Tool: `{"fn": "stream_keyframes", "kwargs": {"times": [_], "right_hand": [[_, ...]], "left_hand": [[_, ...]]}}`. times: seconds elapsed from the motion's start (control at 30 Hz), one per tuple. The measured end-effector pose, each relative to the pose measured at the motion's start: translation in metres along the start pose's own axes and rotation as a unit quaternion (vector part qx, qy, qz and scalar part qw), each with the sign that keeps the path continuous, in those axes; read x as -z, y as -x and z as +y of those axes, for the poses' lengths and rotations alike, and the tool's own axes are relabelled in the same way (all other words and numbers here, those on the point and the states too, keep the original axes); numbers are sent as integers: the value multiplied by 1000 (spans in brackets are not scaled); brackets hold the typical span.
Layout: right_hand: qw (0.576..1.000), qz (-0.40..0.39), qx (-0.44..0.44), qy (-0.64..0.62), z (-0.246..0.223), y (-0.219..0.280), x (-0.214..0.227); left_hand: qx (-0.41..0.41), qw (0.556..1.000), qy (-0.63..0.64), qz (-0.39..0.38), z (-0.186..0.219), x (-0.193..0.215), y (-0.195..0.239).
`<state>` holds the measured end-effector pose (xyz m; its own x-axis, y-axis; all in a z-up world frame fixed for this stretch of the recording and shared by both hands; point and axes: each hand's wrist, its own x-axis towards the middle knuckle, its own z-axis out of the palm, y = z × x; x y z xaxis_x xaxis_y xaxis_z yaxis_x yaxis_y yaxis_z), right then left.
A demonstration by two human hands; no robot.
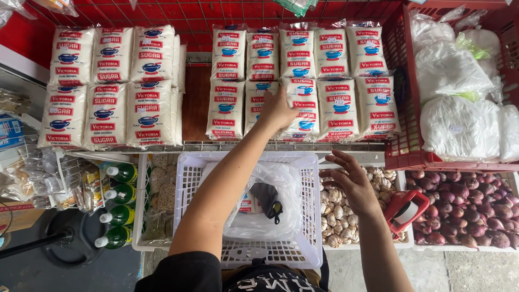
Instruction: The person repeatedly picks up packets of sugar from a shelf, wipes them with a dark cloth, and places them back on the shelf. The person handles the packets one by one, using the cloth to clean the surface before restacking them in rows.
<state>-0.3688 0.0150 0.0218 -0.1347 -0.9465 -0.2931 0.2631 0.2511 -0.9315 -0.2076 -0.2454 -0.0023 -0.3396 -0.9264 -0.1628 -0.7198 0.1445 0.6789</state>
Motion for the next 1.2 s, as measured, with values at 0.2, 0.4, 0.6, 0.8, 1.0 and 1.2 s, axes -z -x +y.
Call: {"fn": "stream_keyframes", "kwargs": {"times": [0.2,0.4,0.6,0.8,1.0,1.2], "right_hand": [[1000,4,-6,-7,9,1,2],[1000,-15,-3,10,8,-2,-12],[1000,-10,-8,16,17,3,0],[999,-29,-4,13,23,1,-16],[996,-85,-2,20,42,4,-36],[994,-82,-8,76,97,-6,-37]], "left_hand": [[-91,947,-271,149,35,26,26],[-209,949,-224,73,61,-21,21],[-180,952,-244,37,33,-21,26],[-187,949,-250,48,34,-26,25],[-168,953,-253,0,46,-11,32],[-369,903,-121,183,16,-31,111]]}}
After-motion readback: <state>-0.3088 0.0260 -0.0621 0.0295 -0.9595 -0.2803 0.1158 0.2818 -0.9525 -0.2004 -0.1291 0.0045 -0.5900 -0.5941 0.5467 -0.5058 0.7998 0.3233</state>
